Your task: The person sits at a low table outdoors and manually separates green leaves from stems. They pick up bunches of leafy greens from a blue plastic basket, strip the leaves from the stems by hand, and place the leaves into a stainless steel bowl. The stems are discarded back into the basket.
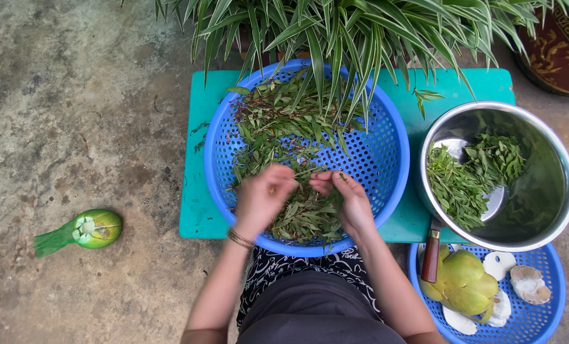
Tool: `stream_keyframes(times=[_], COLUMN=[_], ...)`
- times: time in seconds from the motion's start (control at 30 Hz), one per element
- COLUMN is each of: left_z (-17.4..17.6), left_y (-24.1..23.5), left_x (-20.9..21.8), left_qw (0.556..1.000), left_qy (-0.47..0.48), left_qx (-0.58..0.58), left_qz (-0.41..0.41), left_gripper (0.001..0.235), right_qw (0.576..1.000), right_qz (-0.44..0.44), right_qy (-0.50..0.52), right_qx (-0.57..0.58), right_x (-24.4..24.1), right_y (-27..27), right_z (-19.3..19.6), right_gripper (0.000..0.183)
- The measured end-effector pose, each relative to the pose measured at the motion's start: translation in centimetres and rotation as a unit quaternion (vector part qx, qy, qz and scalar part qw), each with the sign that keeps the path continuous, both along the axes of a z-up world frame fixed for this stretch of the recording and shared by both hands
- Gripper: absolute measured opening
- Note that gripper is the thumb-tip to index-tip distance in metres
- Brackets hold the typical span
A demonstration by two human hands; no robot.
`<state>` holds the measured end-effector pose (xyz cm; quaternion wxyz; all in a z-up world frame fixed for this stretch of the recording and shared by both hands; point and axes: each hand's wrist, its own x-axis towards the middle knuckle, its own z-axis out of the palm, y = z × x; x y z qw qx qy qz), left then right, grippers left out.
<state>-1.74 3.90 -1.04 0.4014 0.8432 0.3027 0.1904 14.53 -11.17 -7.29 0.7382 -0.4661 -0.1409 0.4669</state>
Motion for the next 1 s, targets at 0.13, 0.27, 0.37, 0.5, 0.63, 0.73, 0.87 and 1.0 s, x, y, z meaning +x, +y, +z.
stream_keyframes(times=[0.13,0.27,0.37,0.5,0.63,0.73,0.87,1.0], left_z=[-3.3,-6.5,-8.7,-13.1,-14.8,-11.0,-3.4,0.5], left_y=[10.3,13.6,13.5,14.7,14.9,13.4,9.6,5.4], left_x=[-0.7,1.0,2.4,2.6,2.6,2.1,0.7,-0.5], left_qw=[0.988,0.954,0.916,0.888,0.877,0.891,0.955,0.993], left_qy=[0.102,0.211,0.292,0.313,0.319,0.283,0.102,0.057], left_qx=[0.092,0.209,0.274,0.327,0.348,0.346,0.269,0.101], left_qz=[0.070,0.044,0.035,0.074,0.090,0.078,0.066,0.021], left_gripper=[0.011,0.016,0.024,0.011,0.018,0.007,0.009,0.012], right_qw=[0.983,0.968,0.990,0.984,0.984,0.985,0.983,0.965], right_qz=[0.025,0.050,0.046,0.039,0.027,0.020,0.021,0.026], right_qy=[-0.178,-0.235,-0.102,-0.126,-0.124,-0.126,-0.162,-0.250], right_qx=[-0.049,-0.074,-0.081,-0.118,-0.122,-0.116,-0.083,-0.078], right_x=[0.5,0.2,0.0,0.0,-0.1,-0.3,-0.2,0.5], right_y=[-0.9,-0.9,-1.0,-1.3,-1.4,-1.5,-1.6,-1.2], right_z=[2.1,2.6,2.9,3.2,3.2,2.8,2.3,3.0], right_gripper=[0.033,0.035,0.031,0.031,0.029,0.029,0.030,0.029])
